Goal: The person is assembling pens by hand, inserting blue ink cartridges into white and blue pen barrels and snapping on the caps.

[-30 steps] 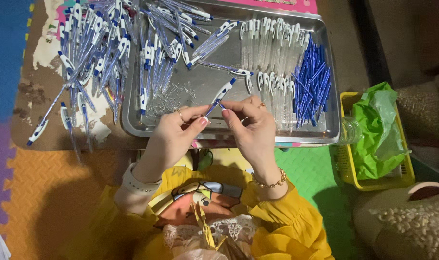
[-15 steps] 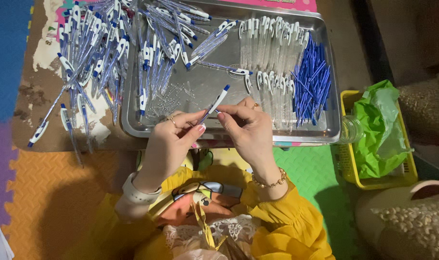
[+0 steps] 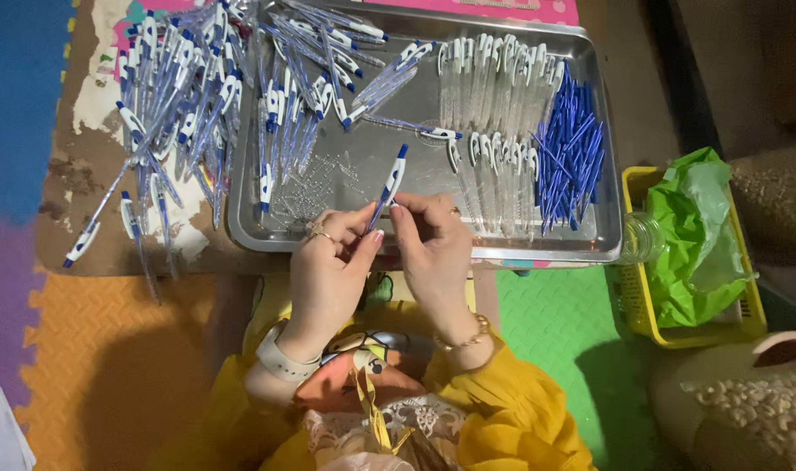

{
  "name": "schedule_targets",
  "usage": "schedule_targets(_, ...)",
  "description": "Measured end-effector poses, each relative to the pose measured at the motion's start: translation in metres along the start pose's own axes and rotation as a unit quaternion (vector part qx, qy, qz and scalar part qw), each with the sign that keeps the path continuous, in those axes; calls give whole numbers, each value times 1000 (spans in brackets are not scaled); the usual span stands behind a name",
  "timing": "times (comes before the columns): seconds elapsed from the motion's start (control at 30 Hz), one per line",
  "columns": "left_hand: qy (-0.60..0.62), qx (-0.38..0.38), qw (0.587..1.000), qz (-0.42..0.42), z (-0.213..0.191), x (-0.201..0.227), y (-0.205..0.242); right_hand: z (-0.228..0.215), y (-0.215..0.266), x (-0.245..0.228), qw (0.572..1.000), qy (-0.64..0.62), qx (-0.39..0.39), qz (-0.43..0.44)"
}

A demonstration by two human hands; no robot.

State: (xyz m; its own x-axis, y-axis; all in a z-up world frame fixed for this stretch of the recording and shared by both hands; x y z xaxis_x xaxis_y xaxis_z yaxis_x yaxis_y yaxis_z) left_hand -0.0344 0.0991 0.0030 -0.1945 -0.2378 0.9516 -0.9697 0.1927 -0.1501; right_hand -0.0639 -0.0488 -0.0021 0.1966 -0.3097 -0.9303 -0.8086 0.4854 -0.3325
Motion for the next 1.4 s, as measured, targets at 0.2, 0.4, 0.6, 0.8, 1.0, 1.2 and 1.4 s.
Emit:
schedule_targets(0.2,-130,9,987,96,-19,2,-8,-12,-14,0,935,-271,-61,219)
schedule_targets(0.4,-187,-13,971,148,-31,-14,-2,18,-24,21,905,-341,-34,253)
schedule_targets(0.6,-252,-84,941,208,-52,-24,-6,4,-54,30,894,-399,-16,205)
schedule_targets(0.8,-447,46,852,270,-78,-50,-24,-8,-52,44,917,-287,-70,266)
schedule_targets(1.0,-433,76,828,349,-73,27,-43,2,-41,43,910,-292,-106,275)
schedule_targets(1.2,-418,51,844,333,-65,19,-37,8,-40,83,897,-334,-73,282)
schedule_targets(1.4,-473,41,833,285,-99,-23,-32,-7,-47,55,906,-348,47,235)
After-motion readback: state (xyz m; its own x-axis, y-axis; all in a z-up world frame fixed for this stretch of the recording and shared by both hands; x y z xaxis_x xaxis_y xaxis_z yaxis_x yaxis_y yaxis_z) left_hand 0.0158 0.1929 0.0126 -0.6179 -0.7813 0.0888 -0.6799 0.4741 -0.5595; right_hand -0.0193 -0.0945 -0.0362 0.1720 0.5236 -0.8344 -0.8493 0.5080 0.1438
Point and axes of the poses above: each hand's wrist, its own y-axis away from the middle knuckle, its own z-axis out of the palm, x = y × z, the point moved 2 cm from there along -y, towards the middle knuckle, and after that the axes turned 1 degree about x, right-handed, at the moved point
